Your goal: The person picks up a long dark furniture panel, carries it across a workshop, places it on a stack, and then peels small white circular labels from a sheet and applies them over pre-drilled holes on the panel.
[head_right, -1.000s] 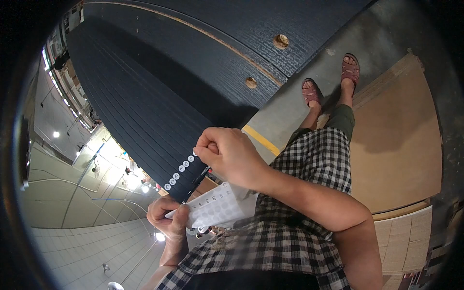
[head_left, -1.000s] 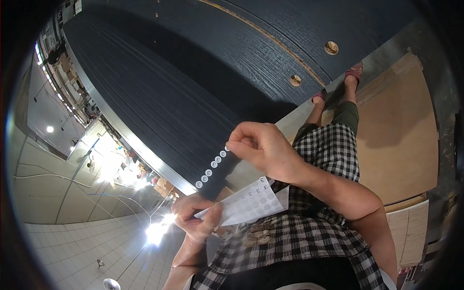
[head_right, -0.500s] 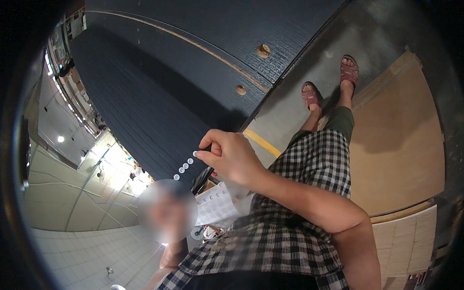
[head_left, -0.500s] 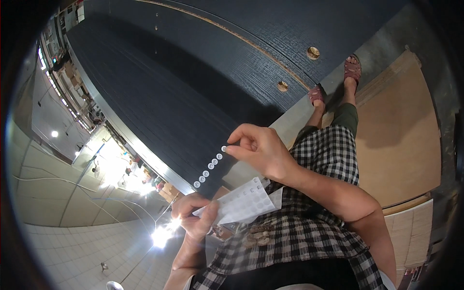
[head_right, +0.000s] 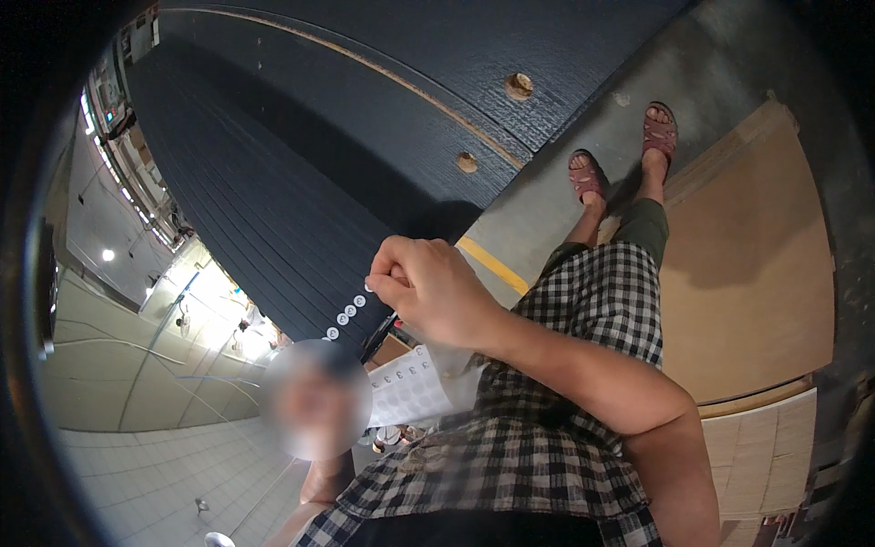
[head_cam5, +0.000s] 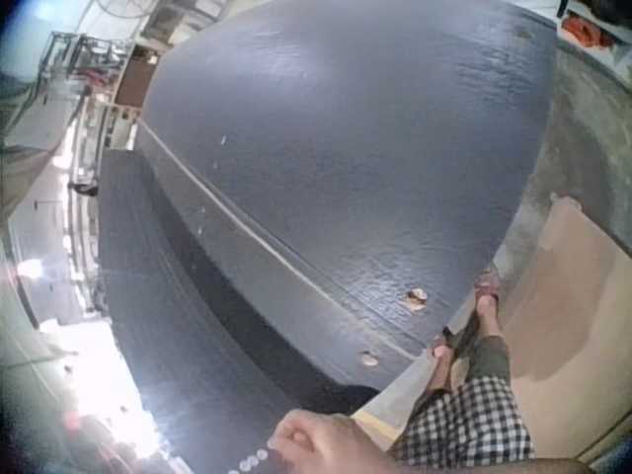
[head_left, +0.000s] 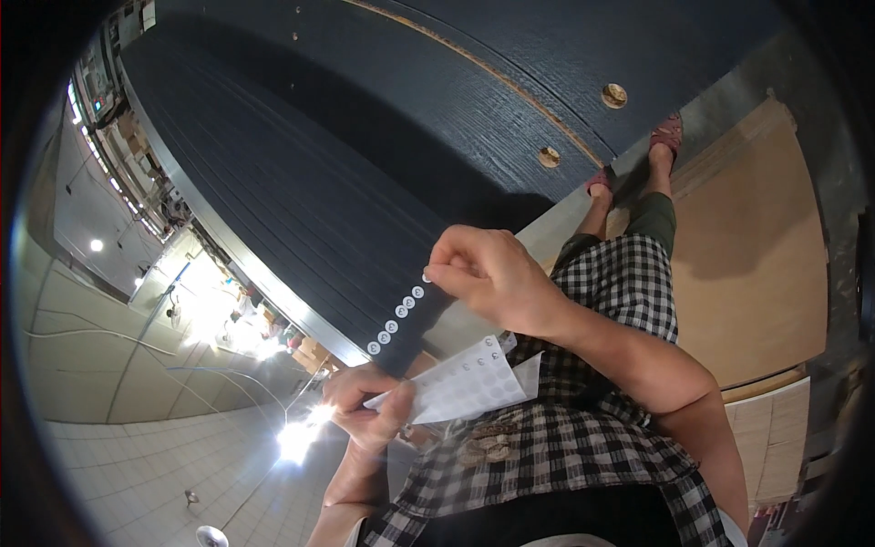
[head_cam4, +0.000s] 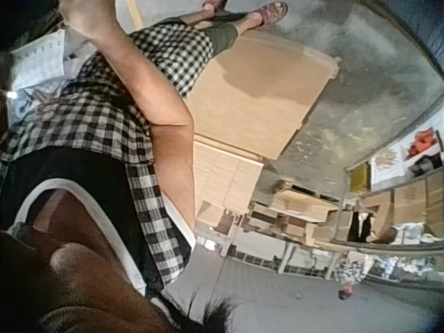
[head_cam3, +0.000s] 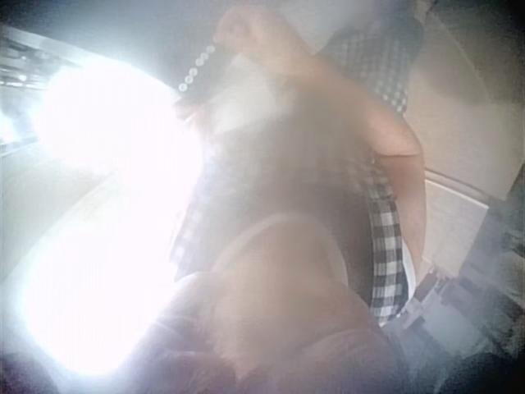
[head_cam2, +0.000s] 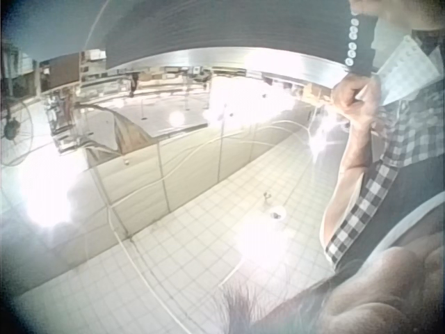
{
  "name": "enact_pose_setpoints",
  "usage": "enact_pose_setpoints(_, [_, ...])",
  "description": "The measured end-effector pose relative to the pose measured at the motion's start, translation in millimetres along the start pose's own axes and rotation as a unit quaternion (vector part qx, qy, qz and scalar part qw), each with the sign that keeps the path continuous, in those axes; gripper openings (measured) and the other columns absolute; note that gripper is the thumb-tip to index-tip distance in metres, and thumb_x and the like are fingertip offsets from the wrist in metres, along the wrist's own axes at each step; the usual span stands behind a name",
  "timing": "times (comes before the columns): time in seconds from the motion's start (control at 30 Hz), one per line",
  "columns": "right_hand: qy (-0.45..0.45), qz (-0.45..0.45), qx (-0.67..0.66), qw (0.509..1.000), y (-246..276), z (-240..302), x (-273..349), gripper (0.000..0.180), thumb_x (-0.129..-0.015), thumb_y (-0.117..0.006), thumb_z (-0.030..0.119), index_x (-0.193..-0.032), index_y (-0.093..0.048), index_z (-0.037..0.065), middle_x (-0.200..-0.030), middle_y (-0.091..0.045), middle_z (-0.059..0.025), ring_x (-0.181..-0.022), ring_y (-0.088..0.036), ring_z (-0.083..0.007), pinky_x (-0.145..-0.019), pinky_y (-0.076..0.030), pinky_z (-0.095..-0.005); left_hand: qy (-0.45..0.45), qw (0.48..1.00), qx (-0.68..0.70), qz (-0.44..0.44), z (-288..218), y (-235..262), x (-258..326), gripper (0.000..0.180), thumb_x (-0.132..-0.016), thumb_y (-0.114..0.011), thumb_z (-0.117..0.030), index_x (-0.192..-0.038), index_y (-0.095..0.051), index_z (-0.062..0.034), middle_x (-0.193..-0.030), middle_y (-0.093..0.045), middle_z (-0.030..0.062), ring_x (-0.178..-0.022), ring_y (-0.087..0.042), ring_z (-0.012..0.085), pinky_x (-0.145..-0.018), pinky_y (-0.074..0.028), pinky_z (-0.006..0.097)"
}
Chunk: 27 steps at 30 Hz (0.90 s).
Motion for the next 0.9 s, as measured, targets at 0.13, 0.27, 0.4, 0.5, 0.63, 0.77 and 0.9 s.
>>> enact_pose_setpoints(0.13, [-0.011, 0.018, -0.037, 0.999, 4, 1, -1, 0.016, -0.082, -0.060, 0.013, -0.079, -0.056, -0.003, -0.056, -0.056, -0.0057, -0.049, -0.054, -0.0121, -0.049, -0.042, -0.0268, -0.018, 0.999, 0.020, 0.022, 3, 0, 0, 0.014, -0.062, -0.071, -0.011, -0.059, -0.058, -0.0052, -0.053, -0.057, 0.0028, -0.045, -0.053, 0.0132, -0.047, -0.039, 0.024])
enact_pose_setpoints(0.27, [-0.025, 0.039, -0.019, 0.999, 6, 7, 1, 0.014, -0.084, -0.058, 0.013, -0.079, -0.055, -0.001, -0.057, -0.051, 0.0011, -0.051, -0.045, -0.0048, -0.047, -0.035, -0.0211, -0.018, 0.999, 0.035, 0.024, 1, -2, -2, 0.014, -0.063, -0.070, -0.011, -0.059, -0.059, -0.0048, -0.052, -0.056, 0.0030, -0.043, -0.052, 0.0129, -0.046, -0.038, 0.024])
enact_pose_setpoints(0.4, [-0.031, 0.043, -0.012, 0.999, 6, 6, 3, 0.014, -0.084, -0.058, 0.013, -0.078, -0.055, 0.000, -0.057, -0.050, 0.0035, -0.050, -0.042, -0.0019, -0.045, -0.032, -0.0186, -0.012, 0.998, 0.040, -0.040, -6, -9, -2, 0.014, -0.064, -0.071, -0.012, -0.060, -0.059, -0.0049, -0.051, -0.057, 0.0029, -0.042, -0.051, 0.0126, -0.045, -0.037, 0.023])
enact_pose_setpoints(0.5, [-0.026, 0.032, 0.006, 0.999, 7, 7, 4, 0.016, -0.083, -0.059, 0.014, -0.077, -0.055, 0.000, -0.057, -0.052, 0.0021, -0.050, -0.044, -0.0029, -0.046, -0.034, -0.0195, -0.024, 0.999, 0.023, 0.031, 1, -6, -1, 0.015, -0.064, -0.071, -0.012, -0.060, -0.059, -0.0052, -0.052, -0.057, 0.0029, -0.042, -0.052, 0.0125, -0.045, -0.037, 0.023])
enact_pose_setpoints(0.63, [-0.009, 0.027, 0.050, 0.998, 3, 16, 2, 0.016, -0.081, -0.060, 0.011, -0.078, -0.056, -0.004, -0.054, -0.058, -0.0067, -0.047, -0.056, -0.0149, -0.048, -0.043, -0.0276, -0.018, 0.999, 0.028, 0.028, -3, 2, -3, 0.015, -0.064, -0.071, -0.013, -0.060, -0.059, -0.0055, -0.052, -0.058, 0.0030, -0.043, -0.052, 0.0125, -0.046, -0.037, 0.023])
enact_pose_setpoints(0.77, [-0.019, -0.001, 0.064, 0.998, 5, 12, 4, 0.013, -0.081, -0.059, 0.010, -0.086, -0.057, -0.002, -0.059, -0.059, -0.0080, -0.047, -0.056, -0.0157, -0.047, -0.043, -0.0272, -0.022, 1.000, -0.003, 0.017, -5, 3, -4, 0.015, -0.063, -0.071, -0.012, -0.059, -0.059, -0.0054, -0.052, -0.058, 0.0030, -0.043, -0.053, 0.0124, -0.045, -0.038, 0.023])
enact_pose_setpoints(0.9, [0.165, -0.094, 0.107, 0.976, 5, 3, 19, 0.031, -0.078, -0.063, 0.010, -0.107, -0.057, 0.000, -0.058, -0.052, -0.0019, -0.046, -0.048, -0.0091, -0.045, -0.039, -0.0231, -0.037, 0.998, 0.024, -0.035, -3, 1, -3, 0.014, -0.062, -0.071, -0.011, -0.058, -0.058, -0.0045, -0.052, -0.057, 0.0031, -0.044, -0.053, 0.0124, -0.045, -0.038, 0.022])
Point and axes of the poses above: each hand's wrist, its own x-axis away from the middle knuckle, its own y-axis out of the back of the hand, z = x × y, the point moved 3 cm from there along -x, towards the middle knuckle
